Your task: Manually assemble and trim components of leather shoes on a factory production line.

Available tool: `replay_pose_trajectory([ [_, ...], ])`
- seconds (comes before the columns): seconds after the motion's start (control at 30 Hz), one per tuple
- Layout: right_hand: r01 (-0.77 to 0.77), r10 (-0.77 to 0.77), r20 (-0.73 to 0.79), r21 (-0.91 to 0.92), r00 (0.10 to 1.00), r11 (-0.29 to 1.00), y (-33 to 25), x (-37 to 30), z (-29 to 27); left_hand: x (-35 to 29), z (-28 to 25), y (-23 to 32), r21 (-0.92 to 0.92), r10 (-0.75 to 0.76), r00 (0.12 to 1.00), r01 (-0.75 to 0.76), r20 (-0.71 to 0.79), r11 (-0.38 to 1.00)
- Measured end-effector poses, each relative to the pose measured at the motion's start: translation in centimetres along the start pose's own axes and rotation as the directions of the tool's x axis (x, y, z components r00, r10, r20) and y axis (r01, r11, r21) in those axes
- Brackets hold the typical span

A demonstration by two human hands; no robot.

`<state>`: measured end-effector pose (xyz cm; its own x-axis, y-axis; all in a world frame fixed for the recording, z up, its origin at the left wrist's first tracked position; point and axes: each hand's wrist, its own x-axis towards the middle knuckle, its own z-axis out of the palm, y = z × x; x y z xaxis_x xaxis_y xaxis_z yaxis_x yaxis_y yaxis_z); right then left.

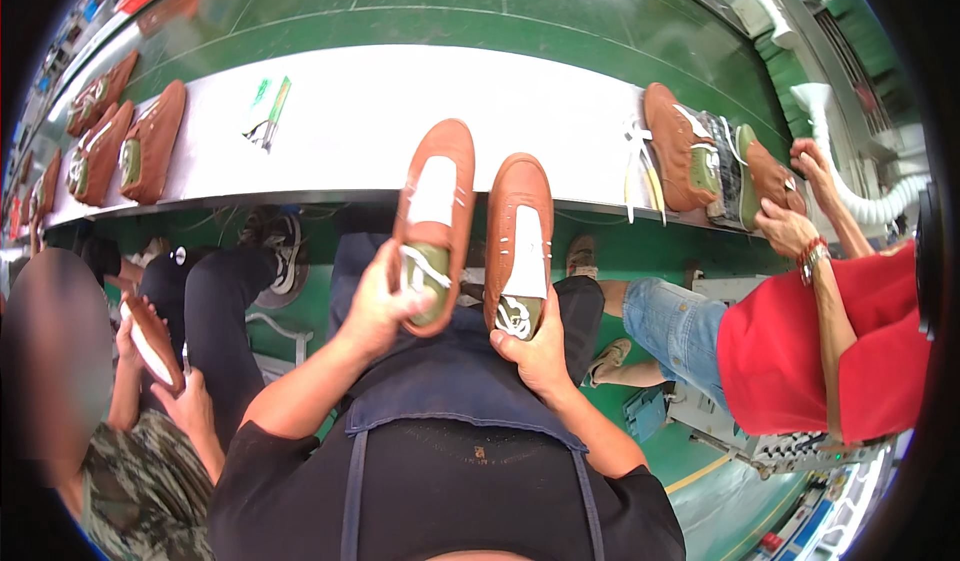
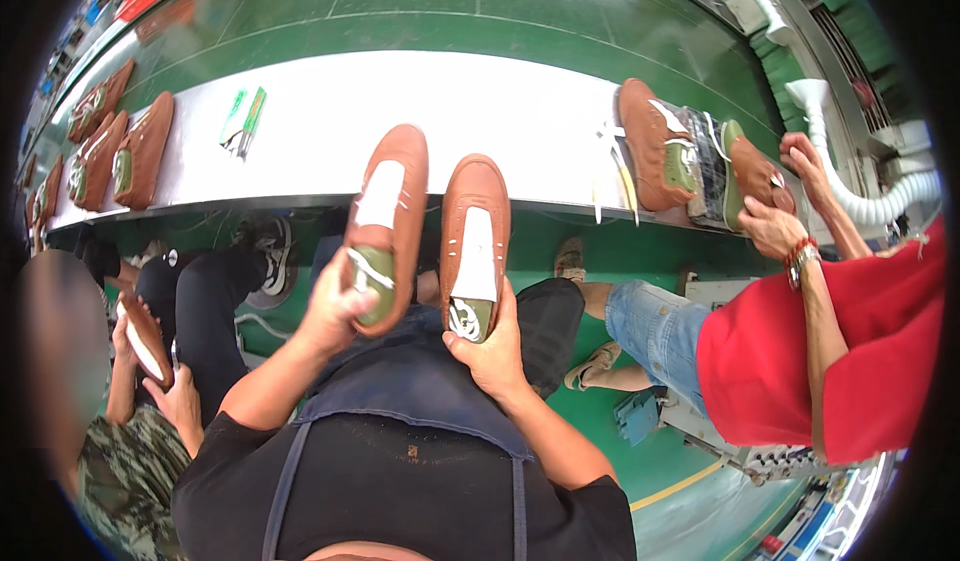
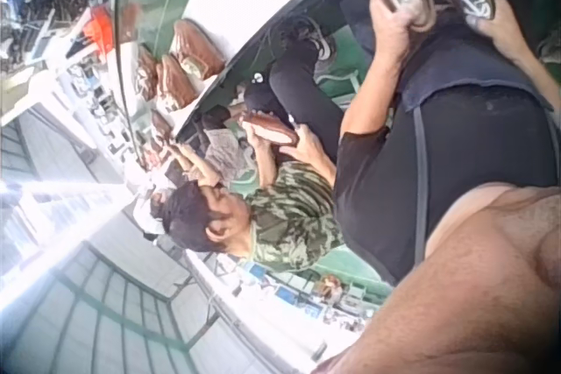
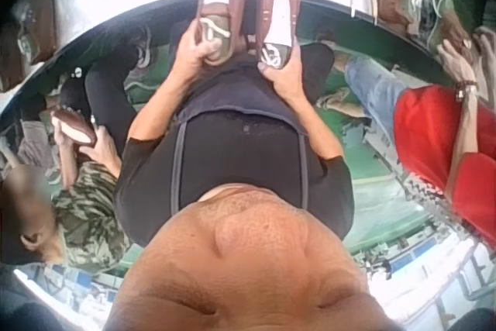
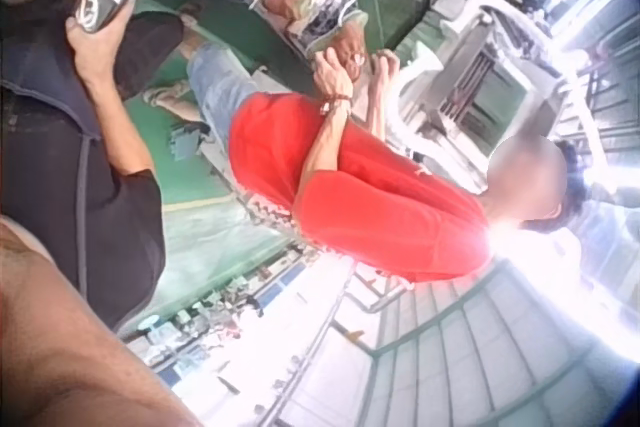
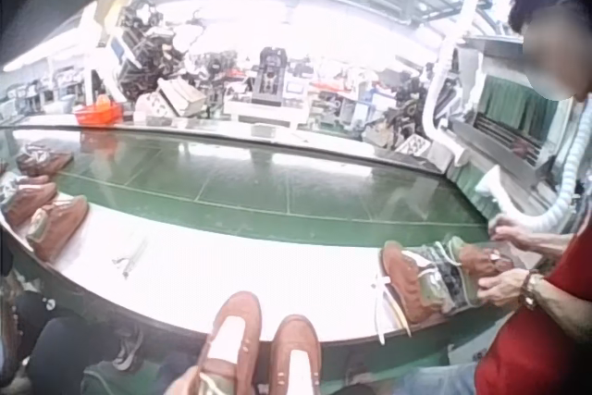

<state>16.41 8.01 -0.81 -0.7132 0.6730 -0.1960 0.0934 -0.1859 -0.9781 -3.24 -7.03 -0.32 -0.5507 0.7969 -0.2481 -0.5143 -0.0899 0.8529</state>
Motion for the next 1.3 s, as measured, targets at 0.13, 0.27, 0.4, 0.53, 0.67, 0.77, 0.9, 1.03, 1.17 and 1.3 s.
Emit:
replay_pose_trajectory([
  [0.13,0.067,-0.071,0.056,0.083,0.996,0.994,-1.6,1.6,0.0,4.5,-2.4,6.1,-0.059,0.099,0.991,-0.105,-0.089,0.993],
  [0.27,0.227,-0.225,0.037,-0.053,0.974,0.972,-3.9,3.4,-0.8,8.6,-2.0,10.2,0.101,0.206,0.956,-0.188,-0.211,0.977],
  [0.4,0.351,-0.349,0.043,-0.137,0.936,0.926,-5.7,5.2,-0.4,8.9,-3.1,10.5,0.647,0.354,0.92,-0.166,-0.17,0.744],
  [0.53,0.363,-0.358,0.057,-0.124,0.932,0.924,-7.0,6.4,0.0,6.8,0.7,16.4,0.865,0.523,0.849,-0.316,0.074,0.39],
  [0.67,0.478,-0.46,0.141,-0.144,0.877,0.866,-7.8,8.5,1.4,10.9,4.1,16.9,0.521,0.564,0.817,-0.535,0.12,0.665],
  [0.77,0.576,-0.526,0.26,-0.184,0.81,0.796,-7.9,10.8,2.3,12.4,8.3,17.0,0.218,0.519,0.838,-0.546,0.17,0.809],
  [0.9,0.624,-0.554,0.288,-0.381,0.781,0.682,-8.8,13.1,1.8,13.3,9.5,17.4,0.119,0.587,0.792,-0.608,0.169,0.785],
  [1.03,0.499,-0.571,0.228,-0.78,0.789,0.378,-9.7,15.7,-3.5,14.4,8.1,16.8,0.232,0.656,0.72,-0.694,0.226,0.682],
  [1.17,0.009,-0.533,-0.02,-0.999,0.846,0.051,-5.9,18.7,-11.3,14.6,8.7,16.6,0.24,0.645,0.701,-0.712,0.305,0.66],
  [1.3,-0.041,-0.466,-0.07,-0.996,0.882,0.073,-6.5,18.7,-11.7,14.7,7.7,16.8,0.214,0.615,0.724,-0.685,0.313,0.697],
])
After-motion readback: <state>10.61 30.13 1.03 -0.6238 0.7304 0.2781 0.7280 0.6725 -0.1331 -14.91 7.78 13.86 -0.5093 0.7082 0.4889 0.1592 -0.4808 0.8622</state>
